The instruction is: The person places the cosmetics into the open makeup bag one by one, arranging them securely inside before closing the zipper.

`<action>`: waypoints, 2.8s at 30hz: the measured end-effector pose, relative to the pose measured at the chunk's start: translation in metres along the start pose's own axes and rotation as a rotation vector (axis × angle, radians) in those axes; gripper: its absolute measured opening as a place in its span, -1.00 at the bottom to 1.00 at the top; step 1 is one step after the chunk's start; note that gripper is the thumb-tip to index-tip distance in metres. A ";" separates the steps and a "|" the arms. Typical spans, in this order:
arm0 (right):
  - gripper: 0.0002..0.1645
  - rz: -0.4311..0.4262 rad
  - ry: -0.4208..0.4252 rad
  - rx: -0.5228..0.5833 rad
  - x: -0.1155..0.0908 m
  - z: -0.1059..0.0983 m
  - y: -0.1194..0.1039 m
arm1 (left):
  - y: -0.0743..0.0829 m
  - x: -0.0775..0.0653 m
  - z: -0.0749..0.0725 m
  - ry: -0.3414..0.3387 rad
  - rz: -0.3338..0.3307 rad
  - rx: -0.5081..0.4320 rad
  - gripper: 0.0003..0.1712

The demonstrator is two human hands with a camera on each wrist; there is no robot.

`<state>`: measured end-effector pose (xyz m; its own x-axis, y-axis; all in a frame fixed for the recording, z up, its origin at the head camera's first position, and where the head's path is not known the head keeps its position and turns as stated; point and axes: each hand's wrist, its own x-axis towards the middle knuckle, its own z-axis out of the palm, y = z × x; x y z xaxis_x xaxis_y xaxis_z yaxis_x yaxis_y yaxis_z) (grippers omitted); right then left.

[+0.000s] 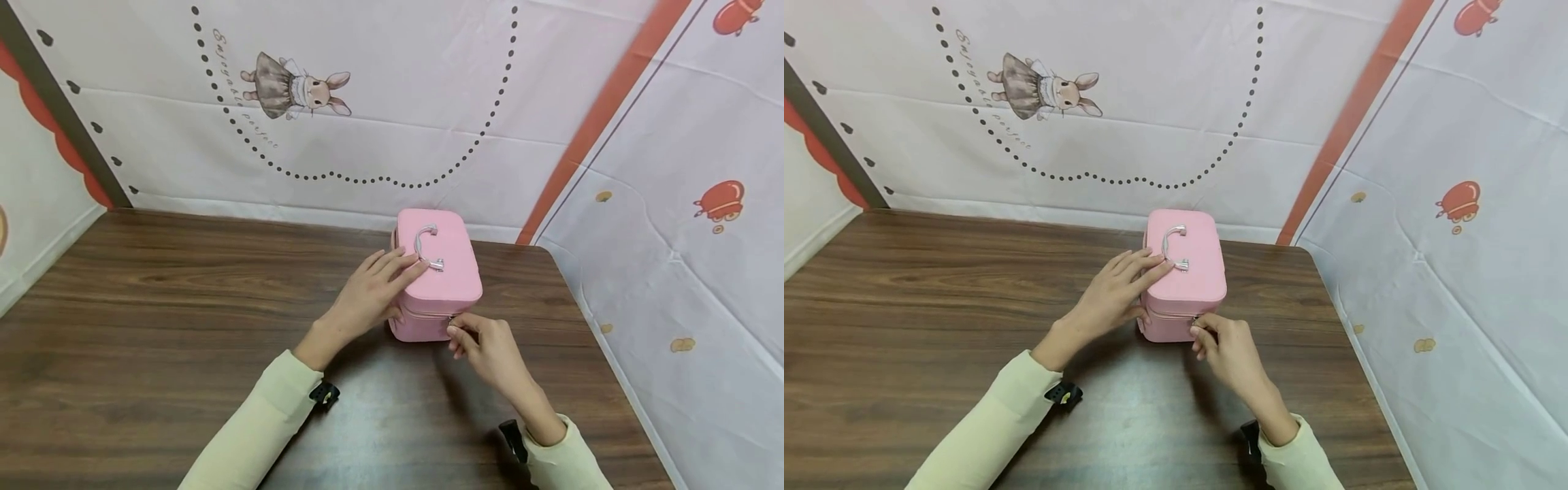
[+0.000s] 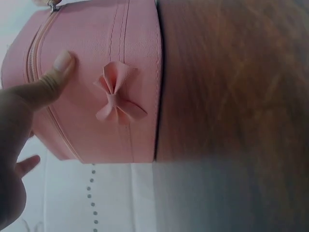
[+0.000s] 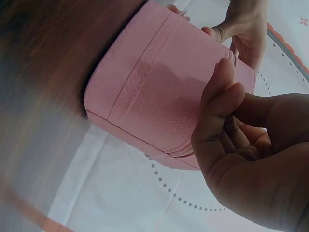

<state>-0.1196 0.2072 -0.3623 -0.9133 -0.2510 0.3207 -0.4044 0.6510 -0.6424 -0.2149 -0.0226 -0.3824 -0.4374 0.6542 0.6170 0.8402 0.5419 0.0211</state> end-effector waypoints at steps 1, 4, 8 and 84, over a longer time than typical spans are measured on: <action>-0.82 0.011 -0.001 0.000 0.000 0.000 0.000 | 0.002 0.000 0.000 0.001 -0.004 0.018 0.18; -0.82 0.030 -0.002 -0.003 0.000 -0.001 -0.001 | 0.005 0.001 -0.002 -0.003 -0.018 0.080 0.18; -0.83 0.047 0.010 0.003 -0.001 0.000 -0.003 | 0.007 0.000 -0.002 -0.009 -0.031 0.119 0.18; -0.71 0.009 0.009 -0.077 -0.007 -0.005 -0.005 | 0.058 0.018 0.018 0.017 -0.109 0.320 0.21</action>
<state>-0.1107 0.2098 -0.3582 -0.9163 -0.2384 0.3219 -0.3911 0.7063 -0.5901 -0.1800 0.0302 -0.3847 -0.5118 0.5755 0.6379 0.6443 0.7482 -0.1581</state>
